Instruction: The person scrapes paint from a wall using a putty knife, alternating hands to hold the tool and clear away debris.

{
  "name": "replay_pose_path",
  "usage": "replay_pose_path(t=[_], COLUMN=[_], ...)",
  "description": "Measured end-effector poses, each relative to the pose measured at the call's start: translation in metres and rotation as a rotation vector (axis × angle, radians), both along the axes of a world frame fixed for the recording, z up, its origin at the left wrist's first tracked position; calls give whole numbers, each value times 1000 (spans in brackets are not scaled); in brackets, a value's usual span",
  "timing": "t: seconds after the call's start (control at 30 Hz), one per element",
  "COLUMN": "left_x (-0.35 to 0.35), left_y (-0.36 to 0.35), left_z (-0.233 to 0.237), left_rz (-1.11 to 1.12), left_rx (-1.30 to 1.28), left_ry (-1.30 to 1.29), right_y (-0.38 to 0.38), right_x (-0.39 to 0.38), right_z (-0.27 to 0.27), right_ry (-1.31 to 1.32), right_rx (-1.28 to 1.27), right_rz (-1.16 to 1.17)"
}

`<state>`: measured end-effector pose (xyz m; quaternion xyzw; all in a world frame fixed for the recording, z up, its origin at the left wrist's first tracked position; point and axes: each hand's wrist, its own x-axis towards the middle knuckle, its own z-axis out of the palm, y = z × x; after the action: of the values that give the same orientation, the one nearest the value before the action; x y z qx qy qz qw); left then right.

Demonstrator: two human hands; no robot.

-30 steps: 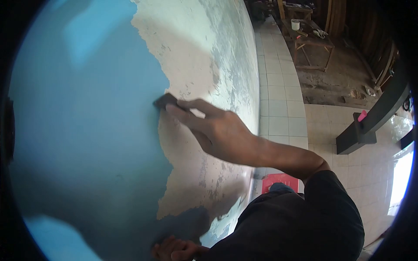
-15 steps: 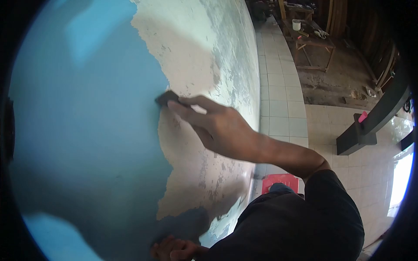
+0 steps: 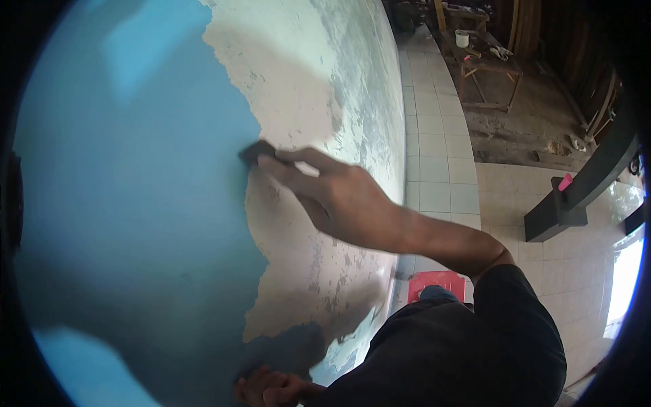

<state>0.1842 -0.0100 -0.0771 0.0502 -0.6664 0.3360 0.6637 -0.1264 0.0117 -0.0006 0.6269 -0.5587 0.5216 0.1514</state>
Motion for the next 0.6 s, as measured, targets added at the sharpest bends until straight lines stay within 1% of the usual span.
replay_pose_path(t=[0.1, 0.2, 0.23, 0.37, 0.47, 0.5, 0.6], left_x=[1, 1, 1, 2, 2, 1, 1], left_y=[3, 0, 0, 3, 0, 0, 3], left_z=[1, 1, 1, 1, 2, 1, 2], left_rz=[3, 2, 5, 3, 3, 6, 7], left_rx=[14, 5, 2, 19, 5, 3, 20], left_ry=[-13, -6, -4, -14, -3, -4, -14], right_y=[-1, 4, 5, -3, 3, 3, -5], right_x=[-3, 5, 4, -6, 1, 0, -7], right_z=[8, -2, 0, 9, 0, 4, 13], right_ry=[-44, 19, -30, -70, -5, -12, -77], right_rx=[74, 7, 76, 77, 46, 91, 81], right_rz=[-53, -13, 1, -34, -1, -23, -28])
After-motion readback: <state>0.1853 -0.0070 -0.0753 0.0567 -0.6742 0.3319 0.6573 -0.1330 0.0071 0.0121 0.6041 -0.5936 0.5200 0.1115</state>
